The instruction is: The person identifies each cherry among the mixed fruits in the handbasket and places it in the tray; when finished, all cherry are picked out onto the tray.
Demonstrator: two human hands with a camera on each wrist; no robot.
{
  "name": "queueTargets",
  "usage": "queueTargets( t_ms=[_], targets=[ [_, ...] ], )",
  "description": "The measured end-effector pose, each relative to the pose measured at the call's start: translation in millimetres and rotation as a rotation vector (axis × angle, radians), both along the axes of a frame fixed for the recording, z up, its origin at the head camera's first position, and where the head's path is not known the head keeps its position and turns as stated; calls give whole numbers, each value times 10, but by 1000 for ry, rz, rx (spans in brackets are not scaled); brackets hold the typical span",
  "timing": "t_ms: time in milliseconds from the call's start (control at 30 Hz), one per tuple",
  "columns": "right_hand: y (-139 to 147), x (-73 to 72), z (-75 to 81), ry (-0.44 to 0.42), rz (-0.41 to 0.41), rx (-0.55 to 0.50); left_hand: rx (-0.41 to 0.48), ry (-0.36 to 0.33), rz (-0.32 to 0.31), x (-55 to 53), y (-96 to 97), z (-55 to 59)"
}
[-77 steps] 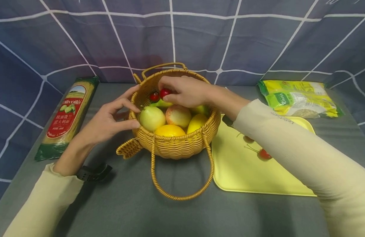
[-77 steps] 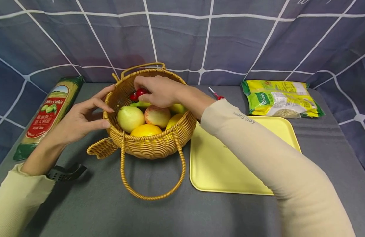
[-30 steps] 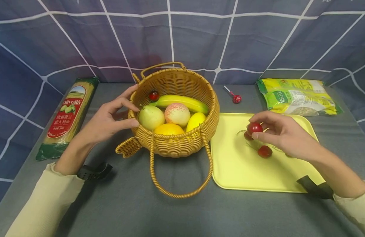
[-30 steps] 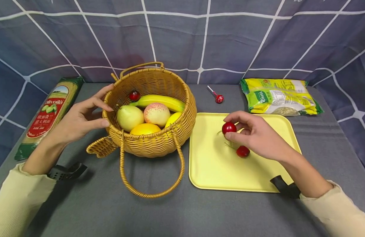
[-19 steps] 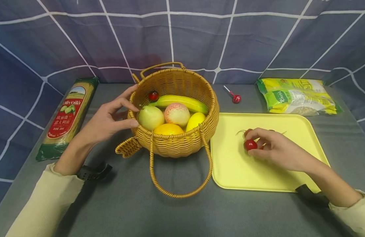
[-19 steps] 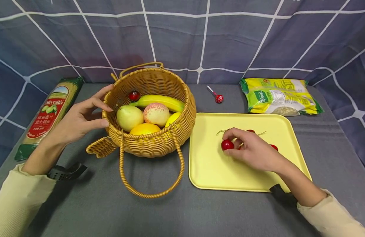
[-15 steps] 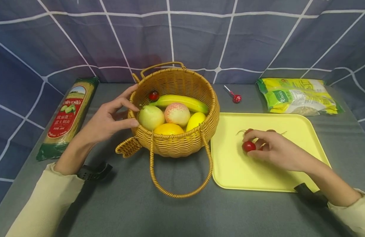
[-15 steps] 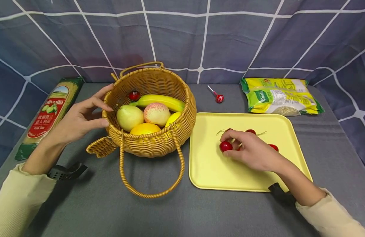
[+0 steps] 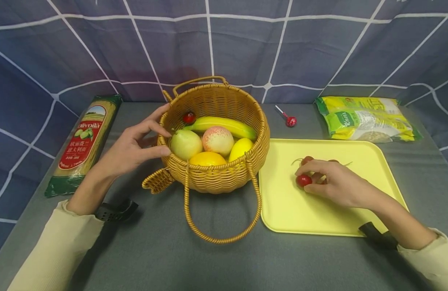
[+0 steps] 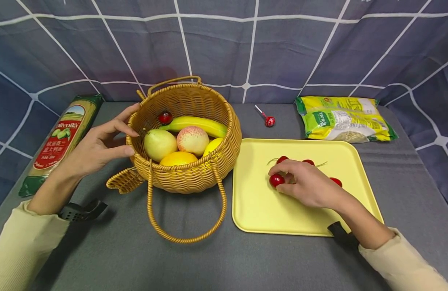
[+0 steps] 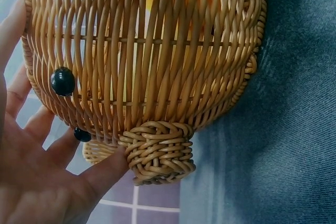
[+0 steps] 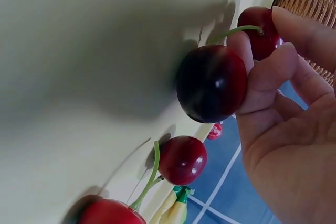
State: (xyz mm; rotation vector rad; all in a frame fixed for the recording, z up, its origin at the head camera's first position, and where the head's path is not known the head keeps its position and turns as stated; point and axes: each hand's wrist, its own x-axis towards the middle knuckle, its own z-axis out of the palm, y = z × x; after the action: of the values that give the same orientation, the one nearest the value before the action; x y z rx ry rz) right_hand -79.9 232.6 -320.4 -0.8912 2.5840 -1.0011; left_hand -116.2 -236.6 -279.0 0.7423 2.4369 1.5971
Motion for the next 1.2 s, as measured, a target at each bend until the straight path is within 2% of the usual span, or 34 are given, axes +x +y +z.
queueTargets(
  t_ms=[433, 733, 900, 1067, 1200],
  targets=[
    [-1, -3, -4, 13, 14, 20, -5, -7, 5, 4, 2, 2],
    [14, 7, 61, 42, 36, -28, -18, -2, 7, 3, 4, 2],
    [-30, -25, 247, 40, 0, -61, -16, 3, 14, 2, 2, -2],
    [-160, -96, 544, 46, -86, -42, -13, 5, 23, 2, 1, -2],
    [-325, -180, 814, 70, -96, -49, -10, 1, 22, -4, 7, 2]
  ],
)
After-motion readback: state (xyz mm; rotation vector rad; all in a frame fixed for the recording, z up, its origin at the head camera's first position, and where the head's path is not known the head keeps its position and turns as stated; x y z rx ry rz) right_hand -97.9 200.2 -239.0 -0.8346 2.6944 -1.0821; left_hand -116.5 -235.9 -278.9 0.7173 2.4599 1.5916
